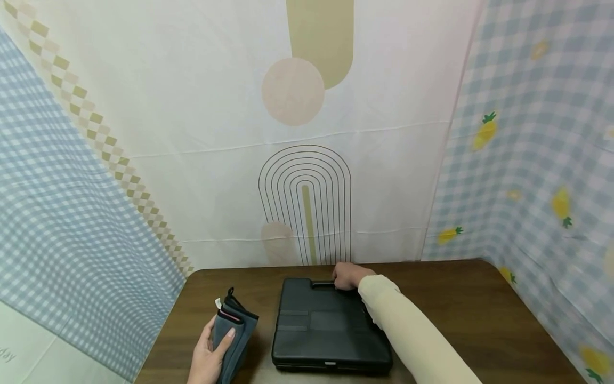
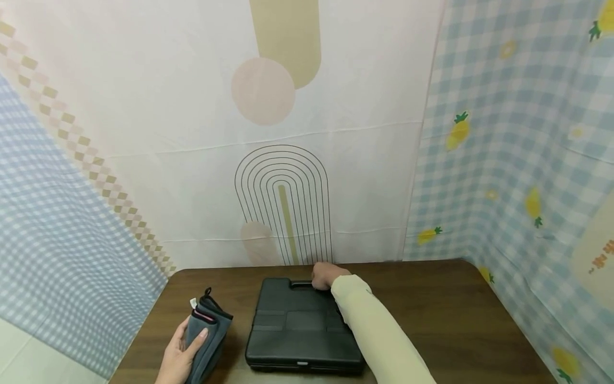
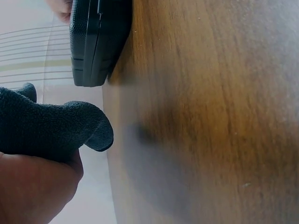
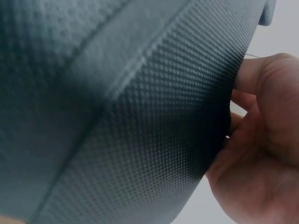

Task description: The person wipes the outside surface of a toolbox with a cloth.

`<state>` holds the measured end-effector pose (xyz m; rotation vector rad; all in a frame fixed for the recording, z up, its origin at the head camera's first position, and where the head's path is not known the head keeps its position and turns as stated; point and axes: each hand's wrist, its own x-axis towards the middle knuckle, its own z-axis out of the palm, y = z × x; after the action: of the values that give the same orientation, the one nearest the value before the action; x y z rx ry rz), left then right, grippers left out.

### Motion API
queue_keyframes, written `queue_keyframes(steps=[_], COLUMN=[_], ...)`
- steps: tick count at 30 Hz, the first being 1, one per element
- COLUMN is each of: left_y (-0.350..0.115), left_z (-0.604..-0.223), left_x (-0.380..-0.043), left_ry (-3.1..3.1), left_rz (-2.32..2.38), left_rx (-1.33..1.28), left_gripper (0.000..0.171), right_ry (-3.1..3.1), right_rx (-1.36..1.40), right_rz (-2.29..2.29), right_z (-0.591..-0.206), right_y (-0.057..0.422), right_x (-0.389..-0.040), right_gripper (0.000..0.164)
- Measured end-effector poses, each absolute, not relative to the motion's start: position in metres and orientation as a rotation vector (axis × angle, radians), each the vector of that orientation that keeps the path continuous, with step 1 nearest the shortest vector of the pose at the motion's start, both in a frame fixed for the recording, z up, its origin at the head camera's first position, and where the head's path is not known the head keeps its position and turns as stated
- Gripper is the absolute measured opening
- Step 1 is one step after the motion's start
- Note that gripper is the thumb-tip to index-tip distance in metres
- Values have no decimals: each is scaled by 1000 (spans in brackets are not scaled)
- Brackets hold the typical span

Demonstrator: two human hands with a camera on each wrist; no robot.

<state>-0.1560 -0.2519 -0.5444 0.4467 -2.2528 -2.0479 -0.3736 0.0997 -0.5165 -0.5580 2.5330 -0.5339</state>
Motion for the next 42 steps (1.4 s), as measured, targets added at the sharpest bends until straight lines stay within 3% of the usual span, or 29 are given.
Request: queue_keyframes(steps=[6, 12, 15, 19, 32, 42], left_y=[-252, -254, -256, -257, -260, -264], left_z=[-544, -544, -543, -542, -539, -537], left_x=[-158, -155, -154, -154, -147, -146], left_ry=[-2281, -2266, -2254, -2253, -2174, -2175], left_rz=[-2025, -2023, -2033, -2043, -2084, -2100], left_rx=[458, 444, 441, 469, 441, 463], left_gripper=[75, 74, 72, 72, 70, 69], right_ry=[2569, 2547, 2537, 2518, 2554, 2526], right_rx=[-630, -706, -734, -783, -866, -930], right_rz=[-547, -597, -600, -616, -684, -675], right_z=[-488, -457, -442, -422, -393, -387], right_y=[104, 105, 105, 104, 101, 110], right_x=[-368, -359, -350, -335, -291, -267], right_gripper=[16, 48, 52, 47, 12, 20])
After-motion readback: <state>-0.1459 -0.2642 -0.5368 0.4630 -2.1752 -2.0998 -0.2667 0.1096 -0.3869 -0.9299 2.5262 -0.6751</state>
